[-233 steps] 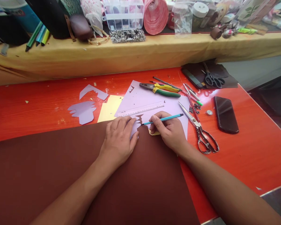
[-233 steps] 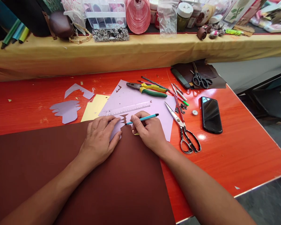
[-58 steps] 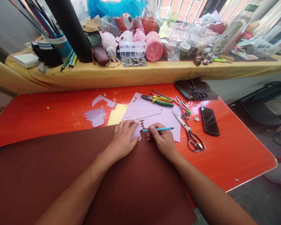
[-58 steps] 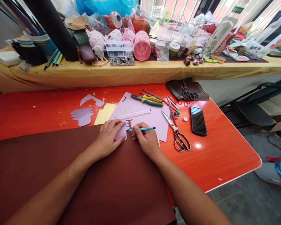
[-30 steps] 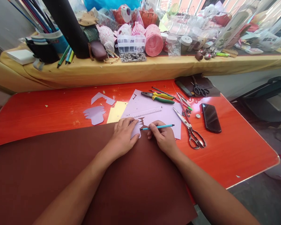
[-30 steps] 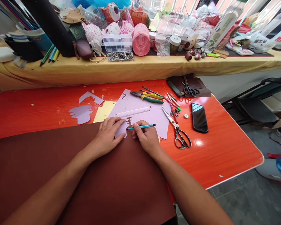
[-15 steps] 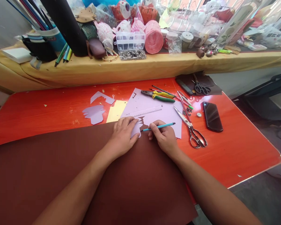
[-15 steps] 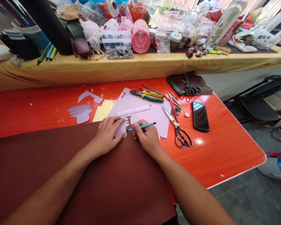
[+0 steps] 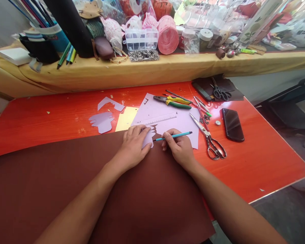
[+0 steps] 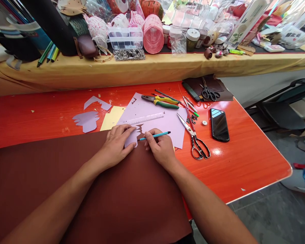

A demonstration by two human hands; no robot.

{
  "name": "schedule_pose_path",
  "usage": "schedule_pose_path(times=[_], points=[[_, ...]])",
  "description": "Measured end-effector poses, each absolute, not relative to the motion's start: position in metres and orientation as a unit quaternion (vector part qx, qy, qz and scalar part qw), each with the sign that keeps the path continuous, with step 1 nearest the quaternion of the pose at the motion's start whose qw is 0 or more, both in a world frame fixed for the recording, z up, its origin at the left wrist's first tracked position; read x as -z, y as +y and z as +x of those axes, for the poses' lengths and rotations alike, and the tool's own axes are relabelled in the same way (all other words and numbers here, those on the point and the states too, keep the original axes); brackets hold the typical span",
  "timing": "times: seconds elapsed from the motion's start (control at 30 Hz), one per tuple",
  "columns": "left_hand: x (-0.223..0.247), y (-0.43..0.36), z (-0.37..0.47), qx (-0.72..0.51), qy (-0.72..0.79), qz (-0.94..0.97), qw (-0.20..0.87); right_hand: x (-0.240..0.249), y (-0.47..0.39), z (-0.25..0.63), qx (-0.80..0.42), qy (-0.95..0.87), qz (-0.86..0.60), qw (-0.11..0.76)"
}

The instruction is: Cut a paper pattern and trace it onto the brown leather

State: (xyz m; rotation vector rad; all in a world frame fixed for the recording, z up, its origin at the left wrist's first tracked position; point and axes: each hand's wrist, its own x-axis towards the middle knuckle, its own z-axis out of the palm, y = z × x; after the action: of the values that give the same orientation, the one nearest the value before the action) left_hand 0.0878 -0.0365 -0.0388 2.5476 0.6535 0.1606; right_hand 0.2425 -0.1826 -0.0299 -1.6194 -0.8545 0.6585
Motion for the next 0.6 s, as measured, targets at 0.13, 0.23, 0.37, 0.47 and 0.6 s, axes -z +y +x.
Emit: schedule_pose_path(times=[0.13,0.23,0.37,0.47,0.6], points=[[0.0374,-0.0368,0.0875,-0.056,0.237,0.938,0.246,0.0306,-0.1829,0.2427,-0.29,-0.366,-0.68,0.565],[0.0374,-0.037,0.0874,-0.055,0.239,0.938,0.243,0.0308,-0.1834,0.2427,-0.298,-0.364,-0.674,0.57],[0.0372,-0.0371,0.0875,-0.053,0.242,0.938,0.244,0.0303,-0.1834,0.2425,-0.295,-0.363,-0.677,0.568],[0.0366,-0.0369,0.0877,-0.046,0.243,0.937,0.245,0.0304,-0.1834,0.2428,-0.292,-0.366,-0.681,0.564],[0.0368,-0.0367,0.0876,-0.046,0.242,0.938,0.245,0.0313,-0.1842,0.2433,-0.288,-0.368,-0.686,0.557]])
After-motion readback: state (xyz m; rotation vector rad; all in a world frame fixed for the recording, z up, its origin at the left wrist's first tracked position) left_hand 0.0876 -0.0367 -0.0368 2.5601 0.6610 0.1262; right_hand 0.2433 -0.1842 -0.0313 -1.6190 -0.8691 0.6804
